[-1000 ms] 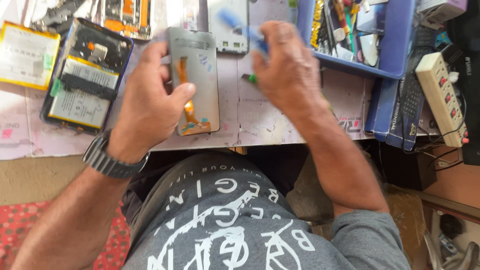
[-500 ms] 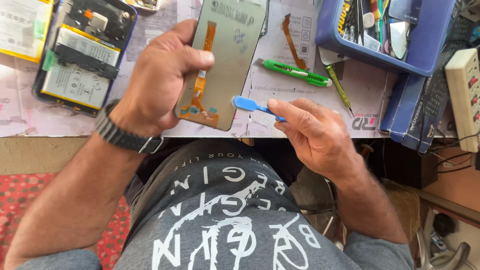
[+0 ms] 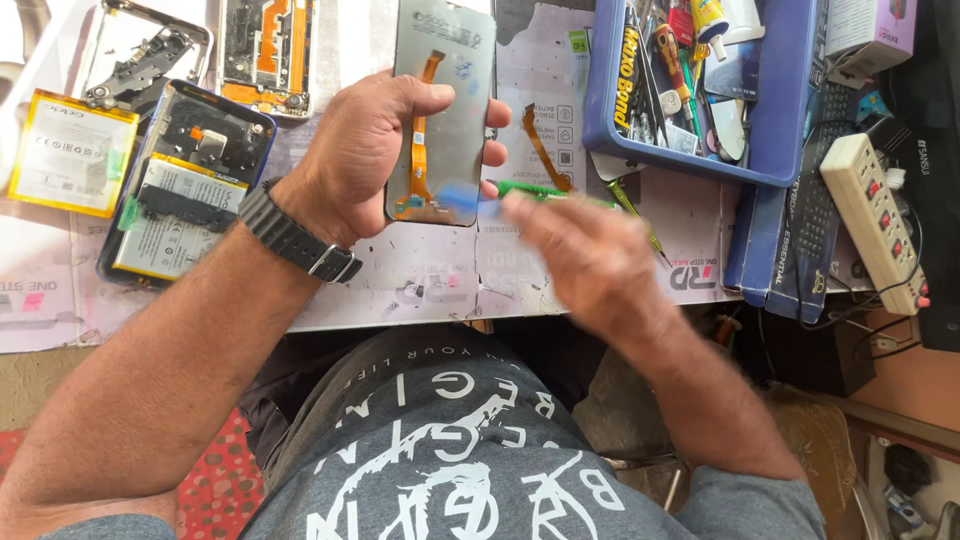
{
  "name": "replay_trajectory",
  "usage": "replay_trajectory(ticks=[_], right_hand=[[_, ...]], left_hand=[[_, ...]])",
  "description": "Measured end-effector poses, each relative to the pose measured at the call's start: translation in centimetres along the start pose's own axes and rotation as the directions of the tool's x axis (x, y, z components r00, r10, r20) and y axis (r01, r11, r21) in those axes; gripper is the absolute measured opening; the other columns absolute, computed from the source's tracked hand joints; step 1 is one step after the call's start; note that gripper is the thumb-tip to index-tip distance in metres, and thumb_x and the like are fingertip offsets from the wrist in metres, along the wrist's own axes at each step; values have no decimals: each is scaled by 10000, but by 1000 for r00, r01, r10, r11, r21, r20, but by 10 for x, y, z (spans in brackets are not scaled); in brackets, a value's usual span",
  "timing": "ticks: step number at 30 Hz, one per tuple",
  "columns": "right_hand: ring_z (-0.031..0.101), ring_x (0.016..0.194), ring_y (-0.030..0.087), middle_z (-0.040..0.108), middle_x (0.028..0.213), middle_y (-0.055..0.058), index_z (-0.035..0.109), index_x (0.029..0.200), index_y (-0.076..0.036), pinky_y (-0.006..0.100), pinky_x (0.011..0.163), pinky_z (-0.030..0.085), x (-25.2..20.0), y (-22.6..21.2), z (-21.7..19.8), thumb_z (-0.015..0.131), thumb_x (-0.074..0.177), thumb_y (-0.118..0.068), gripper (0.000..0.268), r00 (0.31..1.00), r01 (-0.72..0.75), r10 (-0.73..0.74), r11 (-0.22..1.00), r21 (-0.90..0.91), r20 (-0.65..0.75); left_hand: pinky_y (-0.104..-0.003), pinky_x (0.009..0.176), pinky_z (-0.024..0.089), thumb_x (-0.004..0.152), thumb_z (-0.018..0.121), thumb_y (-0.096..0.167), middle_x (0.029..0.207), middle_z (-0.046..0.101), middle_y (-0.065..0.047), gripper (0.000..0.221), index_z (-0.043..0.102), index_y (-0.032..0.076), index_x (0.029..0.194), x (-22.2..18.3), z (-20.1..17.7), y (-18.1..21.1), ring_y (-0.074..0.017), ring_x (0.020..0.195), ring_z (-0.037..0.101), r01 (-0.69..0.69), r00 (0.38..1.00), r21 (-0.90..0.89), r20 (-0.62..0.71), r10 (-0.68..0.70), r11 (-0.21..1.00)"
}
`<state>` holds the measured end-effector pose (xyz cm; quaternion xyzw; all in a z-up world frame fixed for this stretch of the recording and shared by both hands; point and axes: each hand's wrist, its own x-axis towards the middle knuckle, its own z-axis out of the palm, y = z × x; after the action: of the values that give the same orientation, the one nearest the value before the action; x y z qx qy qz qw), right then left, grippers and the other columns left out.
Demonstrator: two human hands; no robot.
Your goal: The person disassembles a smartphone by prying open the casing and removing internal components. They then clean the detached screen assembly with a brush and liquid from a bottle, wiping the surface before setting it aside.
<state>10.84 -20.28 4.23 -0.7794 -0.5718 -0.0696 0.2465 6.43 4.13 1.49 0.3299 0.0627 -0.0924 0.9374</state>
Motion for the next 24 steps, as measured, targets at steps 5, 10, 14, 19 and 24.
replay_trajectory(ticks=[5, 10, 14, 19, 24], right_hand=[[664, 746, 249, 676, 907, 135, 635, 1367, -36, 384, 594, 524, -8, -1, 16, 718, 953, 43, 429, 995, -103, 103, 995, -6, -7], [674, 767, 233, 675, 935, 142, 608, 1405, -64, 366, 617, 541, -10, 0, 23, 684, 966, 61, 464, 992, -122, 123, 983, 136, 0], [662, 744, 236, 660, 888, 136, 605, 1425, -48, 365, 619, 537, -10, -2, 22, 677, 971, 79, 477, 975, -221, 222, 966, 134, 8], [688, 787, 230, 686, 948, 135, 604, 1405, -61, 353, 653, 561, -9, -8, 24, 701, 984, 36, 443, 981, -185, 192, 970, 159, -30], [696, 752, 202, 703, 953, 130, 615, 1388, -40, 323, 595, 563, -1, -9, 35, 680, 976, 56, 428, 993, -113, 118, 978, 177, -18]], left_hand=[[-476, 787, 678, 946, 422, 75, 1176, 694, -217, 418, 497, -70, 1330, 4, -4, -2, -301, 968, 742, -63, 991, 164, -107, 81, 985], [-475, 758, 685, 956, 411, 71, 1167, 687, -213, 392, 514, -69, 1307, 3, -4, -4, -295, 946, 737, -98, 985, 168, -123, 120, 981], [-467, 749, 689, 955, 409, 82, 1165, 701, -199, 384, 550, -72, 1277, 4, -2, -4, -289, 949, 740, -110, 981, 172, -137, 134, 979], [-481, 758, 688, 970, 417, 95, 1171, 689, -192, 389, 558, -86, 1283, 4, -5, -3, -281, 981, 726, -135, 981, 149, -116, 153, 979], [-478, 754, 695, 963, 439, 116, 1170, 686, -195, 384, 533, -69, 1286, 6, -8, -7, -283, 969, 728, -150, 980, 147, -105, 166, 978]])
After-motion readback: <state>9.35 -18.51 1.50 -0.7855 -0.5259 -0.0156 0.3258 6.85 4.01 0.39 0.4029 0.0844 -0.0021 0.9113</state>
